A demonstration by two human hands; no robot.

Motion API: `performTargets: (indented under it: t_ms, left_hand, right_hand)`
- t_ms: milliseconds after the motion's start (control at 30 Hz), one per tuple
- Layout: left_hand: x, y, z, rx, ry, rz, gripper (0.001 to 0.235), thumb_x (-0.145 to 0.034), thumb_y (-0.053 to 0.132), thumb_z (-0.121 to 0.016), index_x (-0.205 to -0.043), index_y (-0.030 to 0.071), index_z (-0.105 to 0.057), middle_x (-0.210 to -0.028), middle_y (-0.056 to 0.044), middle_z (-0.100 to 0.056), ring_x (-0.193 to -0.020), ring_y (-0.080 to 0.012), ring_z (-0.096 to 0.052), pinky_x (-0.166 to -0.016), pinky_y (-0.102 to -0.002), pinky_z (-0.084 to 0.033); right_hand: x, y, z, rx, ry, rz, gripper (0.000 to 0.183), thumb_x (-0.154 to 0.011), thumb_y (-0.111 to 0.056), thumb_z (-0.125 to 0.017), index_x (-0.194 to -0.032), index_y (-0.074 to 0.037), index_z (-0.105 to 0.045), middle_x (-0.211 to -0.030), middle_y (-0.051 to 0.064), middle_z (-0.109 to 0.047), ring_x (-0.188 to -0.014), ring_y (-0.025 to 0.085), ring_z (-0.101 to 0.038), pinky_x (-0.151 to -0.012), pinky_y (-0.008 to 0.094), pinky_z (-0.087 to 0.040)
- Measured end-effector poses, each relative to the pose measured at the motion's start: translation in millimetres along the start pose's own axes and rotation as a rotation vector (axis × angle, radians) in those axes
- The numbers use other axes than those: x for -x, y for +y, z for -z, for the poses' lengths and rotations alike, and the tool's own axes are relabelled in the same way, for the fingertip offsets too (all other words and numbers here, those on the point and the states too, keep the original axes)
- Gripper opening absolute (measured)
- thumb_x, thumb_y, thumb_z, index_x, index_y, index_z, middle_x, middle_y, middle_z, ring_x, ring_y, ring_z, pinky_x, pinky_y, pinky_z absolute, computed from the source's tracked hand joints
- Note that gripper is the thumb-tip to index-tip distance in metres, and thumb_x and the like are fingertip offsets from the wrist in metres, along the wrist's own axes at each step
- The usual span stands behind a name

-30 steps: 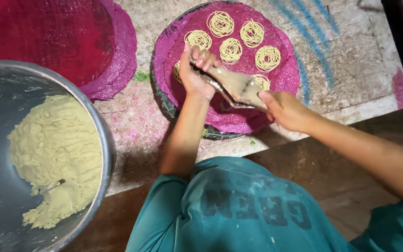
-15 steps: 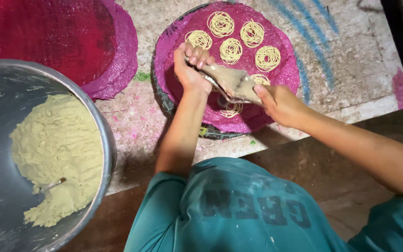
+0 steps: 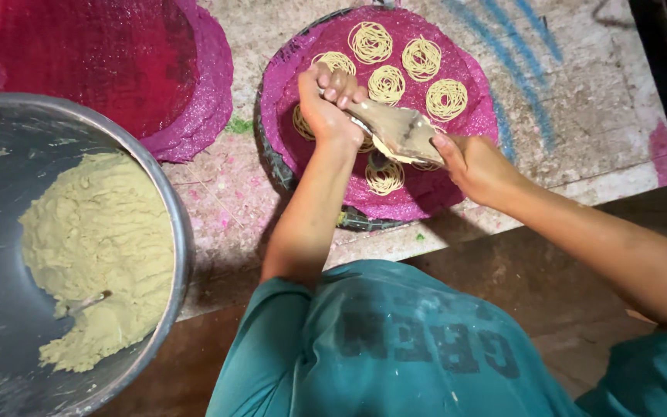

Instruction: The person uses a manual dough press to extrude dough into noodle-like strands, forming spiral coils on a pink tray. The person repeatedly scoops dough from a metal bowl, presses it through the tool, and arranges the resulting coils on the tray.

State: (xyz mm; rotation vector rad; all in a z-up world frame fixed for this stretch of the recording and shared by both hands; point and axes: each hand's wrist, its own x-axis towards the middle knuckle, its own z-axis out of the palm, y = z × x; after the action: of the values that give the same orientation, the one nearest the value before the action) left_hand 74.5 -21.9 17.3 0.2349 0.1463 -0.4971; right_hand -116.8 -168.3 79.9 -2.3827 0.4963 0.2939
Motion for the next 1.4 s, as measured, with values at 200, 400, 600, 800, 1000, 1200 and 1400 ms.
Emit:
performTargets:
  t_ms: [200, 400, 600, 800, 1000, 1200, 1400]
  left_hand:
    - [24, 27, 2, -0.304, 0.101, 0.301, 0.062, -0.1, 0.053, -0.014, -0.096, 0.004, -0.052, -0.08, -0.01, -0.06, -0.068, -0.0207, -0.055, -0.065, -0.035, -0.044]
    - [55, 1, 83, -1.023, 0.006, 0.546, 0.071, -0.106, 0.053, -0.013, -0.153, 0.008, -0.041, -0.099, -0.006, -0.074, -0.057, -0.01, -0.045, -0.047, -0.026, -0.032]
    - [92, 4, 113, -1.834, -0.392, -0.038, 0.076, -0.098, 0.011, -0.051, -0.164, 0.009, -0.014, -0.117, -0.006, -0.075, -0.06, -0.0219, -0.062, -0.054, -0.038, -0.052]
    - [136, 39, 41, -2.388, -0.563, -0.512, 0.063, -0.091, 0.013, -0.065, -0.151, 0.018, -0.045, -0.095, -0.011, -0.073, -0.071, -0.0279, -0.069, -0.063, -0.043, -0.056]
    - [123, 52, -85, -1.713, -1.061, -0.538, 0.047, -0.09, 0.018, -0.072, -0.13, 0.007, -0.049, -0.105, -0.02, -0.064, -0.098, -0.0346, -0.066, -0.084, -0.041, -0.055]
    - [170, 60, -143, -1.96, -1.085, 0.307, 0.028, -0.086, 0.028, -0.066, -0.11, 0.015, -0.068, -0.088, -0.013, -0.074, -0.08, -0.0279, -0.074, -0.069, -0.039, -0.056]
    - [217, 64, -136, -2.25, -1.059, 0.716, 0.028, -0.096, 0.042, -0.056, -0.118, 0.028, -0.068, -0.084, -0.017, -0.07, -0.075, -0.0386, -0.069, -0.064, -0.05, -0.051]
  right_hand:
    - [7, 13, 11, -0.186, -0.04, 0.024, 0.056, -0.106, -0.05, -0.039, -0.097, -0.002, -0.068, -0.066, 0.006, -0.058, -0.061, 0.016, -0.055, -0.058, 0.036, -0.047]
    - [5, 33, 0, -0.277, -0.011, 0.065, 0.054, -0.106, -0.049, -0.041, -0.11, -0.003, -0.069, -0.067, 0.003, -0.059, -0.061, 0.012, -0.054, -0.056, 0.033, -0.045]
    - [-4, 60, -23, -0.4, 0.103, 0.082, 0.059, -0.107, -0.052, -0.041, -0.118, -0.001, -0.069, -0.067, 0.003, -0.057, -0.06, 0.012, -0.053, -0.054, 0.031, -0.042]
    - [14, 60, -2, -0.549, 0.147, 0.181, 0.068, -0.105, -0.061, -0.045, -0.129, -0.001, -0.066, -0.073, -0.001, -0.055, -0.063, 0.008, -0.051, -0.055, 0.027, -0.041]
    - [49, -9, 52, -0.152, 0.101, 0.536, 0.07, -0.087, -0.065, -0.064, -0.116, -0.001, -0.063, -0.067, 0.003, -0.061, -0.057, 0.015, -0.061, -0.051, 0.032, -0.046]
    - [63, -84, 107, 0.289, 0.304, 1.244, 0.065, -0.077, -0.067, -0.073, -0.089, -0.005, -0.058, -0.07, 0.012, -0.055, -0.063, 0.034, -0.059, -0.056, 0.044, -0.046]
    - [74, -82, 72, -0.023, -0.495, 1.166, 0.038, -0.084, -0.04, -0.074, -0.087, -0.004, -0.064, -0.073, 0.013, -0.065, -0.067, 0.037, -0.067, -0.054, 0.045, -0.049]
